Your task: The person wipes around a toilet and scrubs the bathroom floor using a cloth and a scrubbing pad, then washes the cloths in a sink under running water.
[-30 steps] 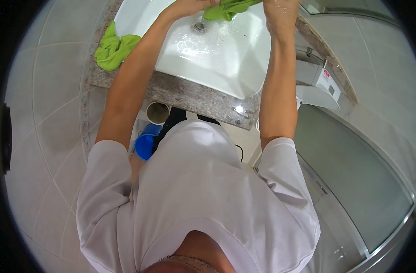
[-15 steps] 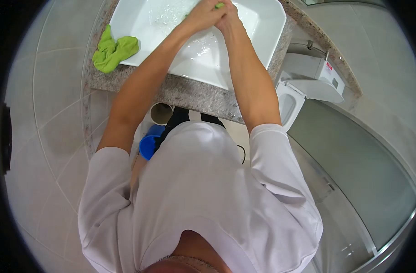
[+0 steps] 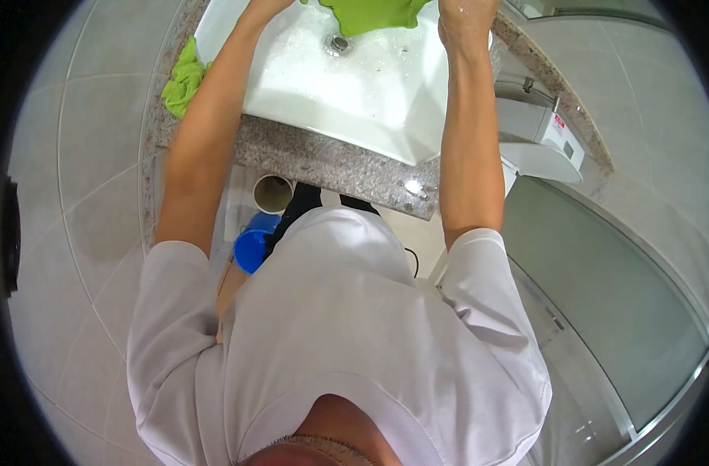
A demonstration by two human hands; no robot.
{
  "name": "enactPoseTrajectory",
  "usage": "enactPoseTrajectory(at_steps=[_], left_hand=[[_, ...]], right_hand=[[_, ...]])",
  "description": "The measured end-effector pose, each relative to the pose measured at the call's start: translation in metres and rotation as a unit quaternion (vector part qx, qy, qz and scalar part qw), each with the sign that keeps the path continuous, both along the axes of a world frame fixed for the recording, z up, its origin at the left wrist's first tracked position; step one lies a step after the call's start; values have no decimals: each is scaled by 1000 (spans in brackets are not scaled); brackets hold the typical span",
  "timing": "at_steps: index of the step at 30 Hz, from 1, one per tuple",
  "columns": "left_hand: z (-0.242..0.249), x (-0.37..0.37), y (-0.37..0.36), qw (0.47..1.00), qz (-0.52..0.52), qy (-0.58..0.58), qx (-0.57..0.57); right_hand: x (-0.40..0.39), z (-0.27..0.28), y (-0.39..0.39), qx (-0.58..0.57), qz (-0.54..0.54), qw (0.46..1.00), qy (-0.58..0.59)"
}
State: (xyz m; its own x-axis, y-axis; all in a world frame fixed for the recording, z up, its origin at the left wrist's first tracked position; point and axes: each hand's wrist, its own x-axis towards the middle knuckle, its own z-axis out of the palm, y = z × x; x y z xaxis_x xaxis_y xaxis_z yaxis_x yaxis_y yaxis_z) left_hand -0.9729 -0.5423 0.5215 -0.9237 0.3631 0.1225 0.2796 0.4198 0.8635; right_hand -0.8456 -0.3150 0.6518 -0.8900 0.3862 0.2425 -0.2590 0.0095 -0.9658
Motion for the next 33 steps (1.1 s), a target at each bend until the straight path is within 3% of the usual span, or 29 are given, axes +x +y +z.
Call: enactPoseTrajectory(at_steps=[1, 5, 7, 8, 10, 11, 13, 14, 17, 18, 19, 20, 21, 22, 23, 24, 26, 27, 28, 29, 32, 33], left_hand=[[-2, 0, 4, 996, 46, 37, 61], [-48, 6, 18, 993, 110, 49, 9], [-51, 27, 43, 980, -54, 112, 153], [-41, 35, 55, 980, -55, 111, 153], [9, 69, 70, 969, -188, -79, 138], [9, 69, 74, 969, -187, -84, 138], [9, 60, 78, 971, -176, -128, -99], [0, 54, 75, 971, -174, -129, -98], [-38, 32, 57, 970, -146, -115, -159], [-56, 23, 57, 992, -126, 14, -15], [-64, 19, 61, 976, -101, 140, 133], [11, 35, 46, 965, -135, -189, 124], [14, 32, 50, 965, -139, -186, 124], [14, 29, 53, 960, -134, -207, 130], [15, 26, 54, 956, -128, -227, 135], [17, 30, 57, 957, -127, -224, 134], [14, 57, 73, 971, -186, -82, 127], [24, 78, 80, 971, -186, -83, 123], [37, 105, 87, 992, -102, 63, 47], [40, 120, 90, 978, -15, 207, -30], [2, 105, 84, 982, 5, 185, 23], [1, 94, 80, 992, -2, 104, -71]], right_hand=[[-2, 7, -4, 1, 0, 1000, 2], [-14, -6, 6, 54, 51, 995, -73], [-20, -9, 4, 97, 88, 986, -106], [-22, -9, -8, 66, 101, 986, -117], [-21, 0, -31, 40, 100, 986, -128], [-21, 0, -30, 39, 100, 985, -132], [-25, 3, -20, 48, 21, 999, -6], [-21, 19, -17, -13, 11, 1000, 16], [-2, 45, -2, -41, 9, 998, 46], [-1, 38, 0, -40, 3, 998, 47], [-4, 20, 5, -14, -41, 999, -7], [-9, -3, 14, 12, -83, 995, -58], [-13, -48, 36, 62, -42, 990, -118], [-21, -95, 39, 4, -47, 987, -151], [-10, -92, 10, -123, -21, 967, -223], [-8, -93, -14, -165, -49, 938, -301], [-15, -148, -20, -286, -1, 915, -284], [-23, -180, -18, -341, 33, 906, -248], [-29, -209, -15, -397, 80, 892, -201], [-34, -218, -18, -431, 109, 877, -181], [-37, -198, -25, -441, 115, 865, -209], [-32, -181, -30, -425, 102, 868, -237]])
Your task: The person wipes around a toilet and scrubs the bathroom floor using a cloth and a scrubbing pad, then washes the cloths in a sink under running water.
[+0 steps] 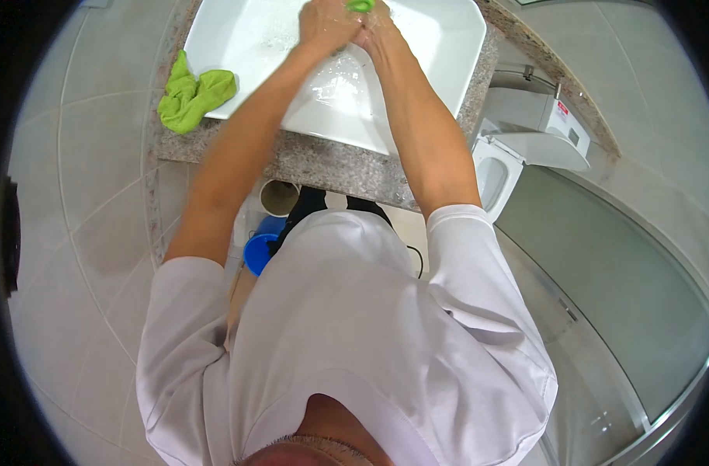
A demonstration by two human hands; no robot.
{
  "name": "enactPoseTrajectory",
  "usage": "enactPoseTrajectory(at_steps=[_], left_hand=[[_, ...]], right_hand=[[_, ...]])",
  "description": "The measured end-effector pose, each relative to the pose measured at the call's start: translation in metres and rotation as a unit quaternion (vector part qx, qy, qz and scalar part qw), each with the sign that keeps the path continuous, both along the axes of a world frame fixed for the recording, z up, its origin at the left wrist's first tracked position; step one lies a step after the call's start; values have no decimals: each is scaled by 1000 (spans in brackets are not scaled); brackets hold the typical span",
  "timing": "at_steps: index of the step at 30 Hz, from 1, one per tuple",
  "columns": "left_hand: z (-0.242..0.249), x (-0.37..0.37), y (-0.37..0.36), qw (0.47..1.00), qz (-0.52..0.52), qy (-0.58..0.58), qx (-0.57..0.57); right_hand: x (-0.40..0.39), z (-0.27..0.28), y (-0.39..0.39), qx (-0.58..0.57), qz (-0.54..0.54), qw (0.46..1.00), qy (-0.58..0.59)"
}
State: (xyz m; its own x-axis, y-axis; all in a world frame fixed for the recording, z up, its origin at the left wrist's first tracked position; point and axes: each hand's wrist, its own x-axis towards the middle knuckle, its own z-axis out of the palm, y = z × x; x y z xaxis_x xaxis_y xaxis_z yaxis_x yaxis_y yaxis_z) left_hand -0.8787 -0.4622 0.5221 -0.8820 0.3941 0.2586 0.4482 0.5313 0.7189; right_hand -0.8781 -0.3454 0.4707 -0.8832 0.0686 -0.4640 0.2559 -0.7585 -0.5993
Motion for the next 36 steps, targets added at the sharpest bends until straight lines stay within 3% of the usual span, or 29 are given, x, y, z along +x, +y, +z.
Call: enactPoseTrajectory(at_steps=[1, 3, 4, 6, 7, 9, 10, 11, 12, 13, 15, 17, 18, 20, 21, 23, 24, 26, 28, 30, 31, 32, 34, 36], left_hand=[[10, -11, -10, 992, 12, -81, -92], [-51, -49, -31, 990, 105, -56, -76], [-96, -75, -51, 983, 44, 163, -78], [-46, -66, -61, 987, 133, -65, -69], [-31, -66, -67, 987, 128, -67, -72], [-11, -64, -81, 985, -100, 15, -141], [-3, -58, -80, 984, -102, 19, -142], [1, -50, -76, 961, -203, -22, -185], [6, -44, -75, 925, -300, -65, -226], [-24, -42, -76, 917, -341, 28, -203], [-38, -39, -74, 919, -336, 49, -201], [-22, -35, -69, 922, -318, 61, -213], [-20, -34, -67, 921, -320, 61, -212], [-21, -36, -66, 913, -335, 18, -233], [-20, -34, -69, 913, -334, 17, -234], [-14, -34, -78, 937, -321, 33, -133], [-16, -38, -84, 937, -322, 33, -135], [-28, -53, -101, 974, -165, 97, -121], [-28, -67, -122, 979, -64, 138, -136], [4, -67, -136, 987, -16, 89, -132], [15, -64, -142, 991, 32, 42, -119], [18, -62, -147, 991, 32, 43, -124], [24, -61, -154, 992, 73, 61, -85], [28, -54, -157, 990, 99, 55, -86]], right_hand=[[5, 18, -4, 28, 10, 999, -23], [15, 58, 0, 113, 28, 993, -35], [19, 71, 7, 159, 39, 987, -3], [18, 76, 44, 246, 70, 953, 161], [15, 77, 67, 242, 55, 950, 188], [12, 103, 73, 238, 40, 947, 214], [18, 132, 61, 211, -61, 960, 175], [23, 148, 53, 179, -161, 962, 131], [23, 145, 56, 177, -160, 962, 132], [22, 140, 62, 214, -143, 956, 142], [22, 125, 65, 250, -128, 947, 153], [24, 101, 63, 520, -92, 844, 93], [25, 79, 67, 521, -93, 844, 91], [23, 42, 70, 744, -121, 622, 212], [32, 33, 67, 742, -120, 624, 213], [53, 31, 44, 881, 54, 468, 54], [53, 21, 37, 880, 53, 469, 53], [47, 5, 18, 890, 34, 444, 102], [23, 14, -17, 884, 37, 461, 62], [11, 19, -45, 720, 29, 693, -34], [7, 4, -58, 848, 68, 520, 76], [1, -12, -69, 926, 102, 315, 181], [-20, 1, -99, 847, 109, 460, 243], [-12, 6, -122, 846, 57, 404, 343]])
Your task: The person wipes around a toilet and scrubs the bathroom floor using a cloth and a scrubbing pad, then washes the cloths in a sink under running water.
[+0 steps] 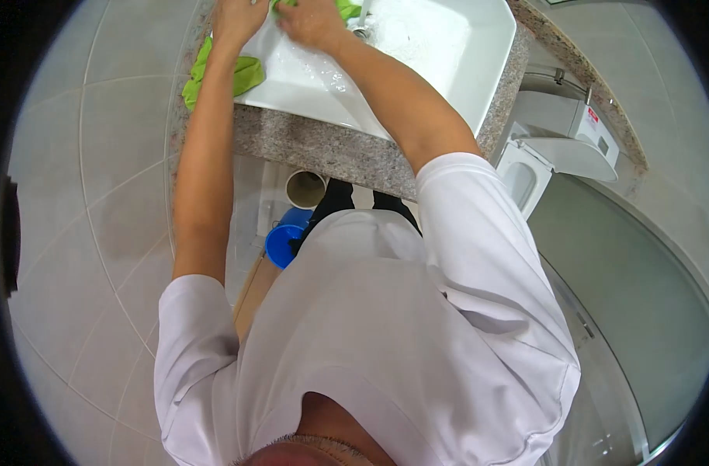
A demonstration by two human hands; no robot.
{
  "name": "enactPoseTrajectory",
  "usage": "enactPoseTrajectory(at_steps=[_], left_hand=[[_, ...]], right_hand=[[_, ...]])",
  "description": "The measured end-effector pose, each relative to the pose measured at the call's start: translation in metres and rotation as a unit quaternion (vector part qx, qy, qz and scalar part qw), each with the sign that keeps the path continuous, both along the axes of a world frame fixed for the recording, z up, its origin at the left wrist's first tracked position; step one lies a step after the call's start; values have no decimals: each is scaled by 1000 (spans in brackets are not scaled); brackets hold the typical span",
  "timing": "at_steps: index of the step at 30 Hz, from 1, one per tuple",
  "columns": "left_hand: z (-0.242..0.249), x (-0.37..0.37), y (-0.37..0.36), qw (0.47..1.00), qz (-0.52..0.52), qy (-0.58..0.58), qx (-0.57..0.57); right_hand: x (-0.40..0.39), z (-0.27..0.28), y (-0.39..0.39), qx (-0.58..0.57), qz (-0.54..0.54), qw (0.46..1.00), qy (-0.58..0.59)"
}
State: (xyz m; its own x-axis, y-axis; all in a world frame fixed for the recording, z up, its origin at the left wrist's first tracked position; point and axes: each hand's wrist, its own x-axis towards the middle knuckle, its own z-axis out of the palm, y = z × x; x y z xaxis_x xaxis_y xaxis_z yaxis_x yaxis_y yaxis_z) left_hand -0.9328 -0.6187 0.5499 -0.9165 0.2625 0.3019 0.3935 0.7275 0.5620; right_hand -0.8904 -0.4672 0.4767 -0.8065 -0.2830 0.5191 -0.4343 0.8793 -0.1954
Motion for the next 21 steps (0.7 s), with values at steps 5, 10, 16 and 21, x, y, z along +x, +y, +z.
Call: enactPoseTrajectory(at_steps=[5, 10, 16, 21], left_hand=[[-1, 19, -7, 1000, 10, 0, -16], [-19, 39, 8, 998, -12, -58, 3], [-57, 51, 86, 955, -212, -168, 125], [-23, 55, 122, 887, -223, -394, 87]], right_hand=[[52, -4, 34, 21, 173, 985, -18], [77, 9, 115, 106, 151, 972, -144], [75, 108, 128, -312, -130, 889, -308], [70, 150, 167, -504, -65, 853, -122]])
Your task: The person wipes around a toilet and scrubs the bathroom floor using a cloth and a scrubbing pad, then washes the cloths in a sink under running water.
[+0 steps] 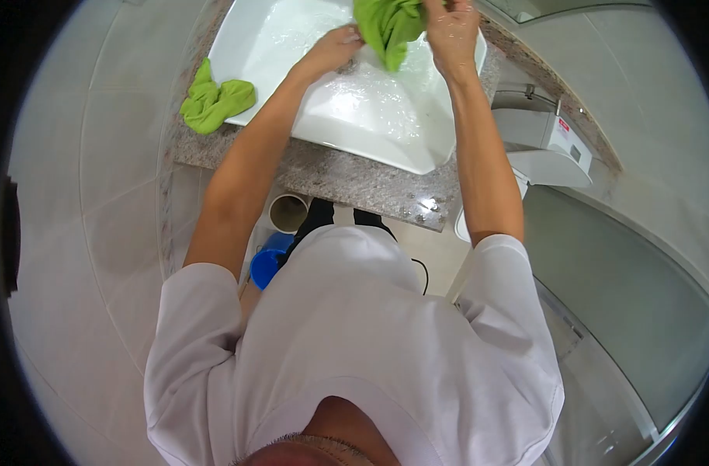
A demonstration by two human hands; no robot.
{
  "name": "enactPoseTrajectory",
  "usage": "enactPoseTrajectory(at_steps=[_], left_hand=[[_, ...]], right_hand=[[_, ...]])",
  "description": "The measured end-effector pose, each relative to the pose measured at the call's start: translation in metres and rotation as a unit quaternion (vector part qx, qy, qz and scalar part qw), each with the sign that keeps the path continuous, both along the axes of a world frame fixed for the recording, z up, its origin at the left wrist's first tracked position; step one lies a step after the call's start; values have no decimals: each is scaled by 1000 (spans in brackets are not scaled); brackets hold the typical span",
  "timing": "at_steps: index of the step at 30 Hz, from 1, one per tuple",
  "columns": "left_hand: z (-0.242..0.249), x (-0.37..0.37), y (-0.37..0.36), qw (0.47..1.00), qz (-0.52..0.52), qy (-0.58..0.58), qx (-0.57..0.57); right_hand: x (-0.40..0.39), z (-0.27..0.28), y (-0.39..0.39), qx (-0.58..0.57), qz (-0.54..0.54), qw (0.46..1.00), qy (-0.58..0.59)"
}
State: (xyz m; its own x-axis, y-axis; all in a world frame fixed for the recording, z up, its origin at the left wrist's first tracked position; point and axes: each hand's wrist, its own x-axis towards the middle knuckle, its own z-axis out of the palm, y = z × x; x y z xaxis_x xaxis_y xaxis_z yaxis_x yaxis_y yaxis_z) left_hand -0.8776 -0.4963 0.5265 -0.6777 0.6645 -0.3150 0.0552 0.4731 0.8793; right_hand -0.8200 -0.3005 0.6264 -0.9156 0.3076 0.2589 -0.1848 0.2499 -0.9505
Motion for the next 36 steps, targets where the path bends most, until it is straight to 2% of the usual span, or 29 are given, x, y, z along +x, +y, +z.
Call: enactPoseTrajectory(at_steps=[1, 2, 3, 4, 6, 7, 9, 11, 12, 13, 14, 15, 16, 18, 19, 20, 21, 22, 23, 26, 27, 28, 29, 30, 31, 32, 33, 35, 36], left_hand=[[-2, 3, 4, 988, 82, -72, 105], [-3, 7, 7, 954, 161, -144, 206], [-4, 8, 12, 955, 157, -145, 205], [2, 10, 17, 958, 123, -180, 187], [1, 5, 20, 959, 94, -211, 165], [-10, 0, 22, 968, 126, -161, 146], [-16, 3, 28, 975, 149, -113, 122], [-12, 19, 45, 942, 191, 115, 252], [1, 33, 62, 888, 230, 294, 269], [14, 33, 59, 888, 231, 294, 268], [25, 29, 56, 901, 174, 360, 170], [34, 31, 51, 899, 114, 418, 68], [22, 14, 47, 885, 61, 462, -14], [-26, -24, 33, 929, 223, 292, 41], [-39, -42, 15, 921, 226, 318, 5], [-84, -67, 1, 880, 258, 388, 85], [-70, -75, -18, 919, 237, 292, 118], [-45, -76, -32, 948, 210, 189, 149], [-25, -71, -38, 945, 211, 115, 224], [-5, -78, -41, 942, 194, 82, 260], [11, -78, -40, 981, 117, 36, 149], [23, -75, -37, 999, 38, -11, 34], [18, -77, -32, 999, 40, -10, 36], [13, -81, -25, 989, 31, 62, 133], [15, -83, -20, 965, 22, 133, 226], [16, -82, -19, 965, 21, 132, 226], [15, -75, -17, 966, 4, 65, 249], [25, -80, -8, 959, -15, 17, 281], [25, -78, -5, 963, -12, 34, 267]], right_hand=[[0, -1, 5, 2, -6, 1000, 0], [3, -3, 6, -102, -68, 991, -52], [6, -8, 6, -206, -127, 965, -103], [9, -28, 12, -261, -37, 958, -114], [2, -49, -2, -279, -41, 954, -105], [0, -57, -9, -275, -65, 953, -110], [-25, -136, 4, -311, -75, 938, -136], [-35, -162, -12, -412, -98, 891, -165], [-50, -210, -8, -511, 83, 852, -83], [-59, -232, -10, -550, 172, 816, -35], [-63, -233, -21, -584, 263, 768, 1], [-62, -233, -28, -529, 172, 825, -98], [-54, -204, -34, -494, 122, 849, -143], [-39, -136, -45, -405, 25, 886, -223], [-32, -112, -48, -349, -23, 902, -255], [-28, -102, -38, -229, 5, 954, -192], [-33, -111, -9, -124, 50, 970, -201], [-32, -98, 0, -116, 49, 972, -198], [-33, -84, 6, -107, 49, 974, -195], [-43, -72, 14, -83, 68, 981, -162], [-42, -67, 13, -82, 69, 981, -163], [-39, -53, 6, -1, 98, 974, -207], [-41, -43, 3, 80, 127, 958, -246], [-47, -34, 3, 84, 128, 958, -242], [-53, -29, 3, 168, 109, 946, -254], [-51, -29, 2, 247, 89, 927, -269], [-42, -45, 1, 243, 86, 925, -278], [-54, -72, 5, 371, 162, 912, -67], [-56, -75, 5, 254, 227, 938, -69]])
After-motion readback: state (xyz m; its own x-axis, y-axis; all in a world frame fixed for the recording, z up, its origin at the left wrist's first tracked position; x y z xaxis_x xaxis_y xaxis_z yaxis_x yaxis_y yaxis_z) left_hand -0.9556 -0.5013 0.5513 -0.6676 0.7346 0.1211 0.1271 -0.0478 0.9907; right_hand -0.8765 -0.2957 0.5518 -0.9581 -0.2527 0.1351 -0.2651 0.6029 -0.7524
